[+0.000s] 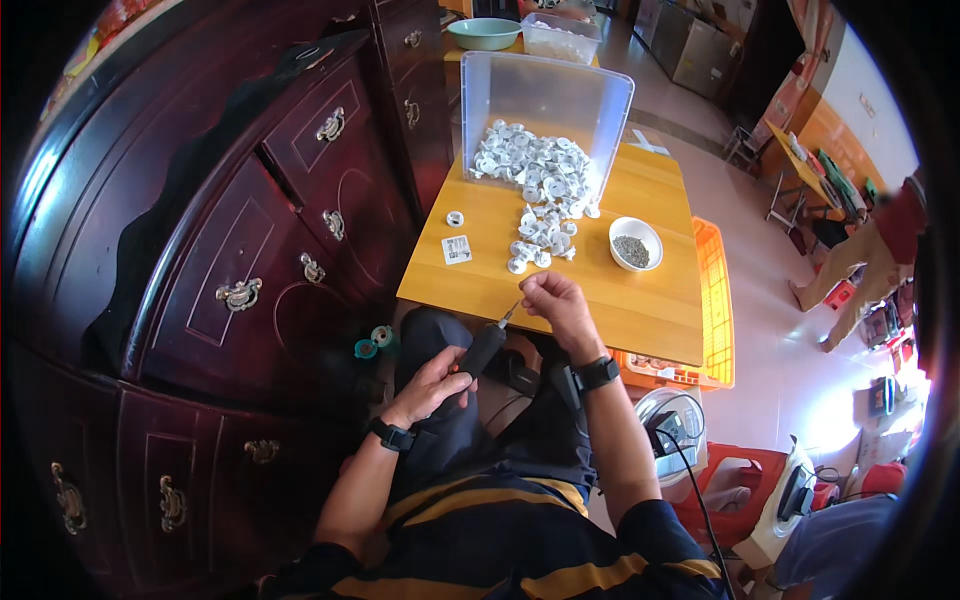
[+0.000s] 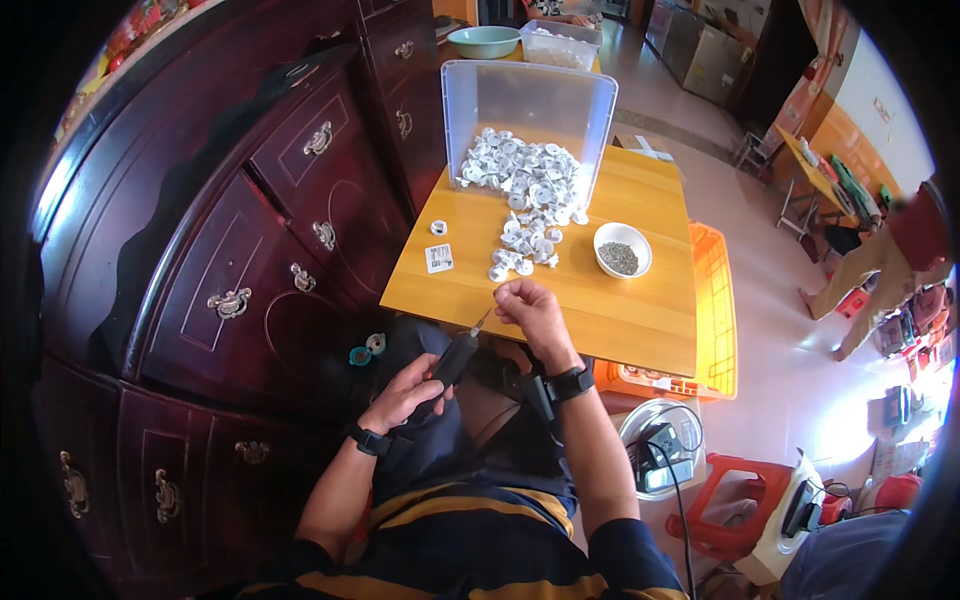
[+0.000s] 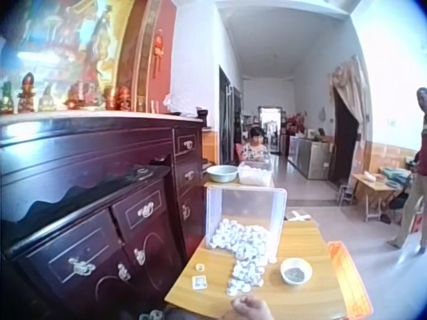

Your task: Assembling small plastic components using a handheld electric screwdriver.

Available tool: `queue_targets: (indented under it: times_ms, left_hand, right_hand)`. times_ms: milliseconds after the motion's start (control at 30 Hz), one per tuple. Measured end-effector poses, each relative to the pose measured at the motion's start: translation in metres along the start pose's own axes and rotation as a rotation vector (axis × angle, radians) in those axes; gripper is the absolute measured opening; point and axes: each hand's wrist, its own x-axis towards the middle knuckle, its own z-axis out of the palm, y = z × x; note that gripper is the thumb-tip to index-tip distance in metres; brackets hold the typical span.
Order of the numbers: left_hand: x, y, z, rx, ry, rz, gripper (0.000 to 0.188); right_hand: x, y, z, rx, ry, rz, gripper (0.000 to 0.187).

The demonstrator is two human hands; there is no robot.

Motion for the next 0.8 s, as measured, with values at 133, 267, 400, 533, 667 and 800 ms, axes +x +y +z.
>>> queue_targets:
  times_ms: [133,267,400,533,667,800]
  left_hand:
    - [-0.003,0.004,0.003,-0.011,0.044,-0.025,0.034]
    - [-0.002,-0.007,-0.005,-0.039,0.027,-0.032,0.042]
    - [0.001,-0.009,-0.004,-0.083,0.02,-0.015,0.05]
    - [0.003,-0.011,-0.005,-0.071,0.011,0.001,0.049]
    - [0.004,-0.004,-0.002,-0.009,0.023,-0.041,0.042]
    - [0.004,-0.006,0.001,0.061,0.074,-0.061,0.047]
  right_hand:
    - [-0.009,0.013,0.011,0.123,0.01,0.046,0.008]
    - [-0.014,0.006,0.017,0.233,0.048,0.073,0.005]
    - [-0.014,0.005,0.012,0.206,0.072,0.061,0.007]
    - [-0.017,-0.002,0.016,0.153,0.068,0.04,0.009]
    - [-0.014,0.0,0.013,0.063,0.059,0.038,0.01]
    - [-0.012,0.005,0.012,0.049,0.038,0.044,0.01]
